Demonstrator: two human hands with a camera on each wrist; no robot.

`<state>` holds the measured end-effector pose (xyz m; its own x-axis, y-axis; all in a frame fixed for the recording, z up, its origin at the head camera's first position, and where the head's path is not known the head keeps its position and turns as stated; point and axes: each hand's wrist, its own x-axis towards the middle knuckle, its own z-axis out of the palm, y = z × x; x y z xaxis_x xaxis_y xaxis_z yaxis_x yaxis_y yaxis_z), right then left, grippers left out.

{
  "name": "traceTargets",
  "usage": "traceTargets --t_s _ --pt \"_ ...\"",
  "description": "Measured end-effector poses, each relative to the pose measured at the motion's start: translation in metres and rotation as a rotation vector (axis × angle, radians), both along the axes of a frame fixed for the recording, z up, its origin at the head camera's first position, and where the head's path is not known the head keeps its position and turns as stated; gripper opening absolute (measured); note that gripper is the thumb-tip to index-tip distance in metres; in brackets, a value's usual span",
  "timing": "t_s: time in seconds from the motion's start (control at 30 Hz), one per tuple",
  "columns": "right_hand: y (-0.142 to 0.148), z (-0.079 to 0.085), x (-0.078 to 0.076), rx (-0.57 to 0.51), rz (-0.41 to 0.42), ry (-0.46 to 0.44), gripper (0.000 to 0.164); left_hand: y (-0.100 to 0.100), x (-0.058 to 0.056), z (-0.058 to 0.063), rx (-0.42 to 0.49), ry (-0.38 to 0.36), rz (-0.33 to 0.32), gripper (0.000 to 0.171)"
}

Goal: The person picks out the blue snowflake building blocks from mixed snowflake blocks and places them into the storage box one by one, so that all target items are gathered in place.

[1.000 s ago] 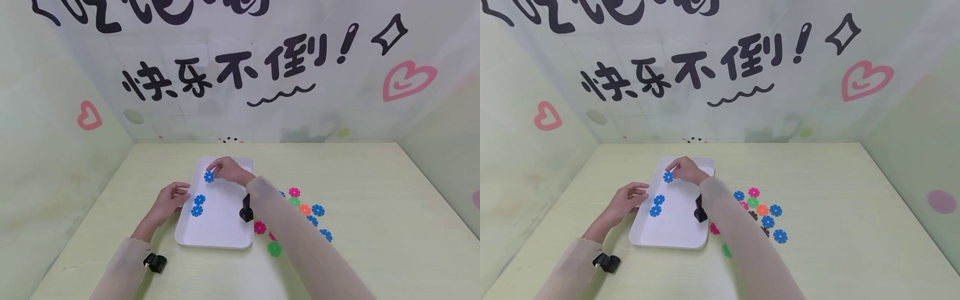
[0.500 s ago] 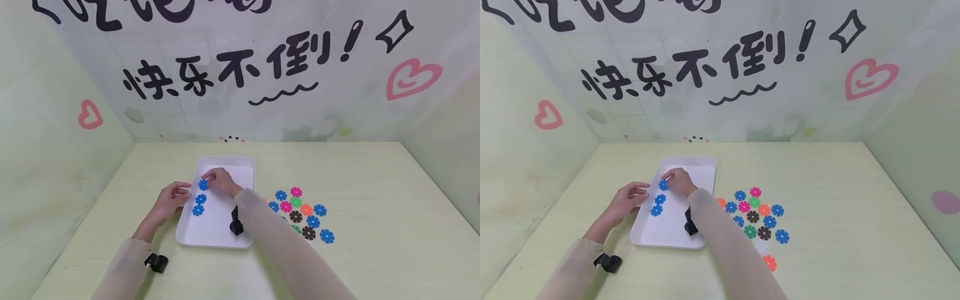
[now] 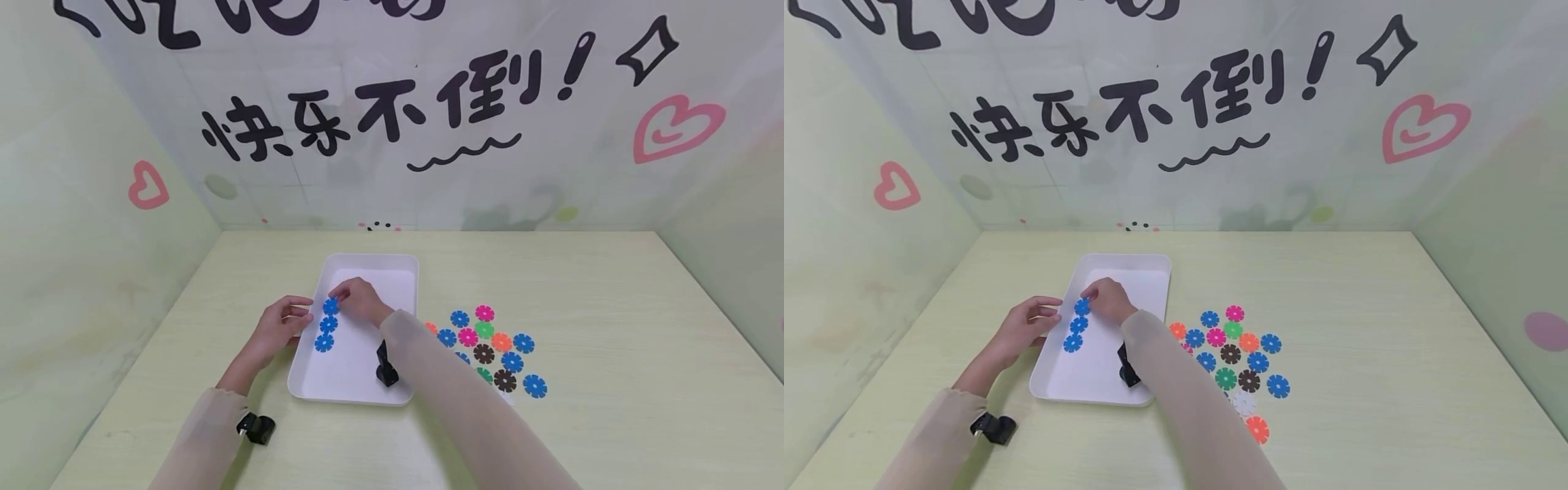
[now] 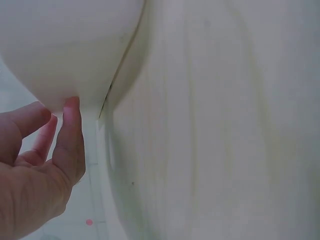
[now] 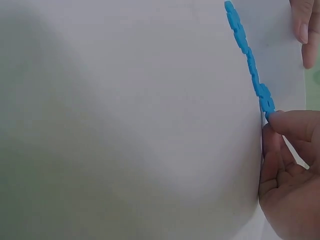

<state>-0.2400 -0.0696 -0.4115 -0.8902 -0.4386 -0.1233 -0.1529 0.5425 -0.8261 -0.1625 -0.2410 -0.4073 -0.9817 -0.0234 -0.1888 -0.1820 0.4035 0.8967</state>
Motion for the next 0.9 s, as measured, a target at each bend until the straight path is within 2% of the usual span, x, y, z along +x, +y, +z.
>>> traceTargets --t_s 0.17,0.43,0.7,0.8,0.9 --pt "0.003 0.002 0.002 0.006 0.013 0.003 0.022 0.000 0.000 0.000 -0.008 -0.005 0.003 0.037" --pt "0.015 0.023 -0.003 -0.011 0.077 -0.010 0.025 0.002 -0.001 0.000 -0.014 -0.017 0.007 0.037" --pt "0.040 0.069 -0.002 -0.027 0.283 0.093 0.028 0.002 -0.002 0.000 -0.020 -0.017 0.002 0.037" --pt "0.053 0.083 0.000 -0.018 0.313 0.113 0.027 0.001 -0.002 0.000 -0.032 -0.021 0.005 0.037" --pt "0.068 0.091 0.001 0.006 0.322 0.124 0.026 0.000 -0.002 -0.001 -0.032 -0.015 0.003 0.037"
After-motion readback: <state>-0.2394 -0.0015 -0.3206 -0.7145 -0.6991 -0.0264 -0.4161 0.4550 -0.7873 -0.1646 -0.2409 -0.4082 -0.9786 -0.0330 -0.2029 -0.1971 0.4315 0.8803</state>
